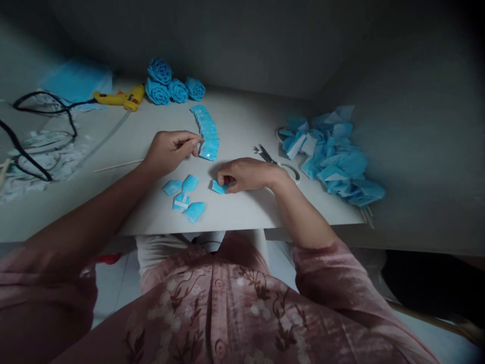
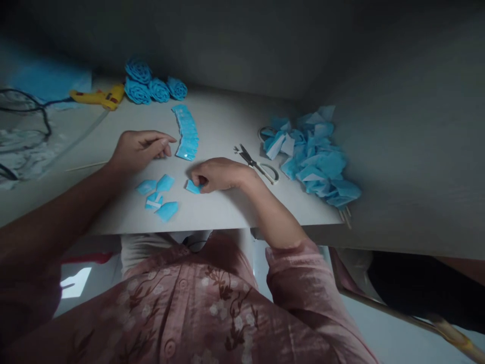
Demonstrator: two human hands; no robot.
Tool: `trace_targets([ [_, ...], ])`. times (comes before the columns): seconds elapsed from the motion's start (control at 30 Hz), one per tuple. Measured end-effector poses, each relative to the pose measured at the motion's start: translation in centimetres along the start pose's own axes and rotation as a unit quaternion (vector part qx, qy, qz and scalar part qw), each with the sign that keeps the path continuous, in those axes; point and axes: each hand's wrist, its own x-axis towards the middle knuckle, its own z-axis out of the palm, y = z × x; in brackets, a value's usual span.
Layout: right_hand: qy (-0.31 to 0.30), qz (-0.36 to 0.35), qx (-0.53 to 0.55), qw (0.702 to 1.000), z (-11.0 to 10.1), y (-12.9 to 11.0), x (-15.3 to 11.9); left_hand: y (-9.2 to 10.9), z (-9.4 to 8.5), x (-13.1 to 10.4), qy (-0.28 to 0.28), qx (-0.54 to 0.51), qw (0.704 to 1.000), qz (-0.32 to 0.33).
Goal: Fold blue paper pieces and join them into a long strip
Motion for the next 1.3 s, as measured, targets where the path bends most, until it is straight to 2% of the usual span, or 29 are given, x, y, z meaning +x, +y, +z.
trace_targets([
  [0.23,0.052,-0.093,0.120,0.987,0.1,2.5,0.6,-0.2,0.6,-0.1,-0.069,-0.006,0.998,0.011],
  [0.33,0.100,-0.106,0.219,0.965,0.4,3.5,1.1,0.0,0.4,-0.1,-0.121,0.022,0.992,0.025],
  [0.47,0.161,-0.081,0.351,0.919,1.1,4.2,1.9,0.0,0.2,-0.2,-0.164,0.068,0.983,0.040],
  [0.73,0.247,-0.076,0.469,0.844,1.5,3.5,2.6,-0.9,0.6,0.2,-0.148,0.035,0.988,0.013],
  [0.93,0.266,-0.055,0.526,0.806,1.7,3.2,2.9,-0.4,0.2,0.4,-0.121,0.009,0.993,-0.005],
  [1.07,0.255,-0.053,0.533,0.805,1.8,2.9,3.2,-0.2,0.4,0.3,-0.101,-0.013,0.995,0.001],
  [1.3,0.280,-0.080,0.505,0.812,2.6,1.8,4.2,0.3,0.8,0.0,-0.119,-0.049,0.992,-0.003],
])
